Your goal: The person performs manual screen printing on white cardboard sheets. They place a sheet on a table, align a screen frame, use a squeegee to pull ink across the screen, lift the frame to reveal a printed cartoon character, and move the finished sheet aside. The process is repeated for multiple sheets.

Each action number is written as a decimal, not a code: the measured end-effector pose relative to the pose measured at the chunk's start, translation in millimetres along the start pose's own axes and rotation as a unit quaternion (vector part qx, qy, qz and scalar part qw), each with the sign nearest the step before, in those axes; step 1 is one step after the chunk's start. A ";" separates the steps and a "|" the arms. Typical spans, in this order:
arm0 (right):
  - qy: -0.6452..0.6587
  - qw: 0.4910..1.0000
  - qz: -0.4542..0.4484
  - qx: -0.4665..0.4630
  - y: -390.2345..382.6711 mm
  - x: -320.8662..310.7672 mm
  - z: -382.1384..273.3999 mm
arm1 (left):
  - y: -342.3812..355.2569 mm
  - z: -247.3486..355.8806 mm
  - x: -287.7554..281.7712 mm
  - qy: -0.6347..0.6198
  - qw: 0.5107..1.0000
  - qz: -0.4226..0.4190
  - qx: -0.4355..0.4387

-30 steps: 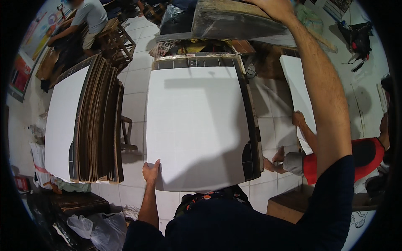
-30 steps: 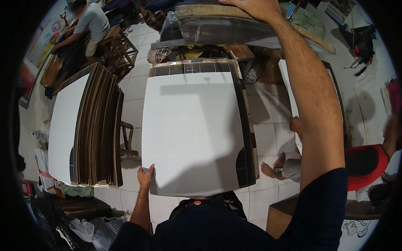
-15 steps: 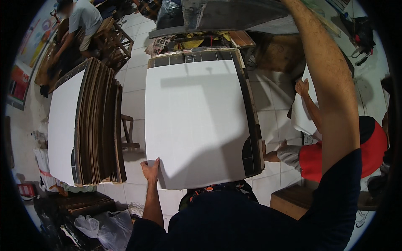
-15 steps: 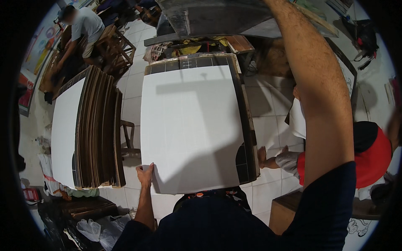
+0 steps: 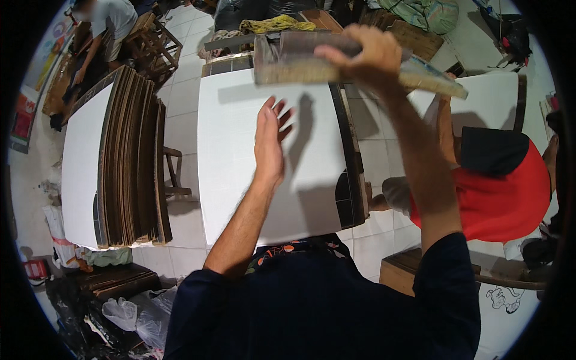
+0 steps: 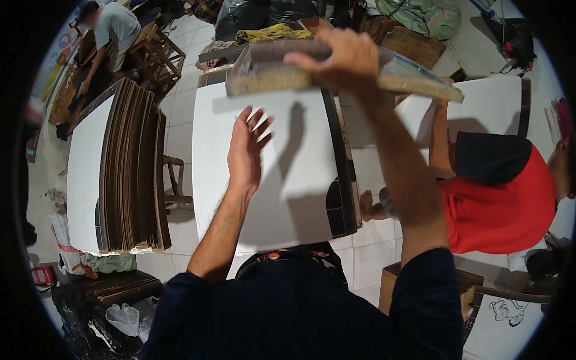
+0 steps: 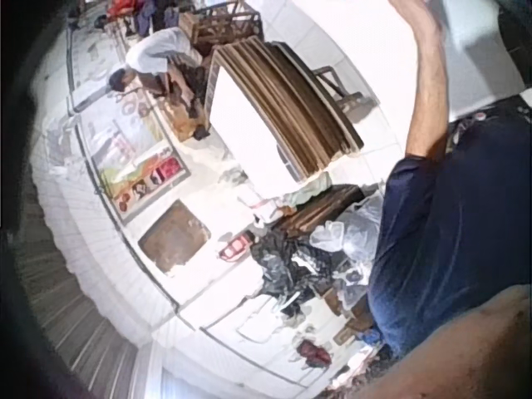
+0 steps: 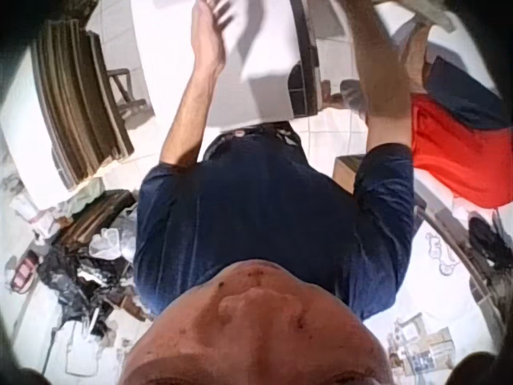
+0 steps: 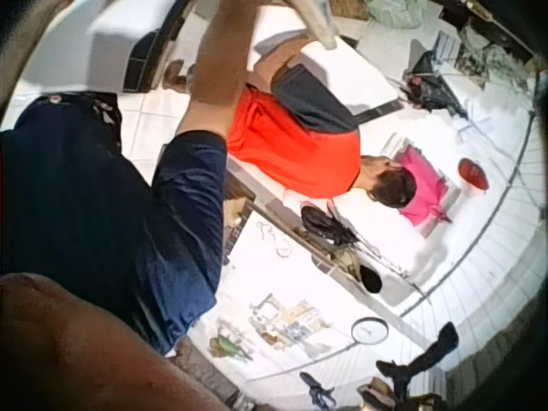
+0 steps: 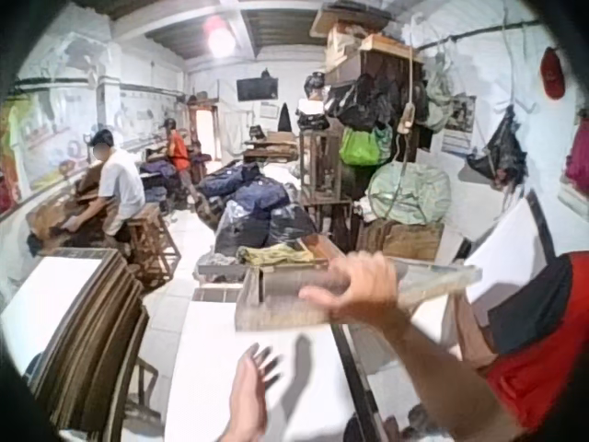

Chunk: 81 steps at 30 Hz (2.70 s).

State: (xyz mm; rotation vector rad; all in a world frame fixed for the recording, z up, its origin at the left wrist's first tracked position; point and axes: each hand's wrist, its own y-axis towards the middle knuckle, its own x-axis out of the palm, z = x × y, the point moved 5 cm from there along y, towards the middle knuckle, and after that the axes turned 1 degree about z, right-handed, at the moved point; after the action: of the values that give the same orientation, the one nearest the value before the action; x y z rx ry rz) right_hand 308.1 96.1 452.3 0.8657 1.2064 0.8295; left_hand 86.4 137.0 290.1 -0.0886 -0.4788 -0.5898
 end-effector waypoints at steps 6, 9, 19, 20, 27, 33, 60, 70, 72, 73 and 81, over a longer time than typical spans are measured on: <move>0.056 0.986 -0.128 0.093 -136.7 1.3 -53.5 | -36.0 -26.7 29.8 -0.125 0.932 0.245 -0.237; 0.057 0.974 -0.191 0.110 -170.2 7.2 -61.4 | -52.1 -63.6 11.5 -0.126 0.913 0.290 -0.257; 0.116 0.941 -0.287 0.135 -242.4 30.7 -76.2 | -82.9 -173.2 -53.3 -0.132 0.886 0.302 -0.327; 0.113 0.935 -0.309 0.131 -251.7 36.4 -76.7 | -84.6 -180.5 -59.9 -0.118 0.892 0.277 -0.338; 0.120 0.882 -0.429 0.154 -292.9 89.6 -69.2 | -96.4 -173.8 -128.7 0.436 0.823 0.157 -0.328; 0.164 0.875 -0.429 0.156 -282.3 100.2 -57.4 | -72.4 -180.1 -113.2 0.706 0.705 -0.025 0.052; 0.111 0.929 -0.327 0.133 -258.6 261.5 7.0 | -70.4 -194.6 -121.8 0.671 0.741 0.006 0.025; 0.079 0.940 -0.305 0.134 -240.6 322.8 60.9 | -69.6 -197.1 -122.0 0.690 0.723 -0.001 0.038; 0.074 0.943 -0.306 0.113 -237.9 329.2 66.7 | -70.2 -196.9 -121.3 0.691 0.721 -0.001 0.046; 0.077 0.935 -0.326 0.118 -237.3 332.3 70.5 | -70.2 -197.2 -120.9 0.691 0.721 0.000 0.052; 0.034 0.898 -0.393 0.194 -263.4 228.1 8.7 | -70.8 -194.8 -120.3 0.678 0.733 -0.006 0.054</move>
State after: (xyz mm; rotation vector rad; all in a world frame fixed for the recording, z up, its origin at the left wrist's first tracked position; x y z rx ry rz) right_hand 373.9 182.9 121.2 0.5687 1.6462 -0.0464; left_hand 39.5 98.1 58.3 0.4546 0.9356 -0.4933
